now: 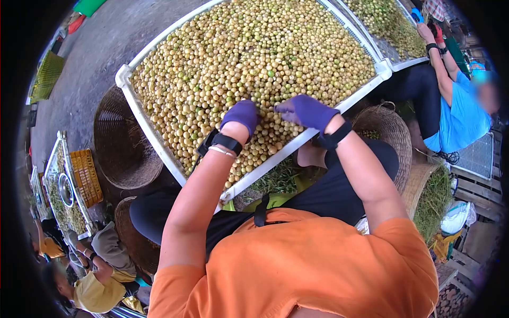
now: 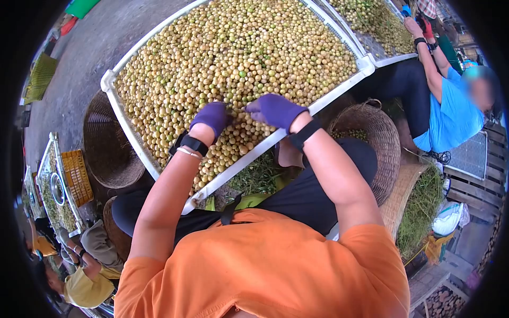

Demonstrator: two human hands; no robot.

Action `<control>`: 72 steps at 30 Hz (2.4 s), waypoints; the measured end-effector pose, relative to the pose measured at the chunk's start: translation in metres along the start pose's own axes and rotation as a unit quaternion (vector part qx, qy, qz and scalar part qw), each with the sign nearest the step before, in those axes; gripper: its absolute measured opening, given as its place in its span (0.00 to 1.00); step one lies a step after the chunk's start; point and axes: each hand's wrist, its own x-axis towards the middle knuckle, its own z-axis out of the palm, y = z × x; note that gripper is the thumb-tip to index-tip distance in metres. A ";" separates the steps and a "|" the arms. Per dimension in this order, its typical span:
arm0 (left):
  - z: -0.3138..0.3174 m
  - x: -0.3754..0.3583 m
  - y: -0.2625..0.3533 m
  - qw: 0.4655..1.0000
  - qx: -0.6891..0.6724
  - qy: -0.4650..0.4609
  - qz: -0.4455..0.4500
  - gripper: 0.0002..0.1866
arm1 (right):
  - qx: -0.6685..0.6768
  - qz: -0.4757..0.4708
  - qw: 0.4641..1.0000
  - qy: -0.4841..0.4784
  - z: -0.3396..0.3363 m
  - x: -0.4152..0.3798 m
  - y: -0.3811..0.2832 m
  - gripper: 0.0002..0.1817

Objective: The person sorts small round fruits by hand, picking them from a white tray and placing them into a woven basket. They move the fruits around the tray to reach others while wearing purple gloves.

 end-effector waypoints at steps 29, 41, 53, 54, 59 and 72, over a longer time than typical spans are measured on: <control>-0.018 0.054 -0.017 0.975 -0.083 0.201 -0.040 0.19 | 0.182 0.192 0.931 0.251 -0.040 0.041 0.010 0.20; -0.016 -0.018 0.010 0.753 -0.656 0.021 0.053 0.07 | 0.127 -0.043 0.967 0.216 -0.015 0.035 -0.043 0.13; -0.013 -0.062 0.016 0.462 -0.865 -0.184 -0.059 0.11 | 0.091 0.219 0.840 0.488 -0.076 -0.224 -0.094 0.14; -0.002 -0.061 0.022 0.464 -0.855 -0.224 -0.062 0.09 | 0.085 0.286 0.821 0.487 -0.072 -0.254 -0.100 0.13; 0.002 -0.069 -0.001 0.516 -0.837 -0.178 -0.042 0.09 | 0.086 0.664 0.697 0.255 0.040 -0.491 -0.043 0.16; -0.043 -0.096 -0.060 0.579 -0.810 0.005 -0.100 0.15 | 0.189 0.520 0.694 0.460 -0.047 -0.343 -0.057 0.10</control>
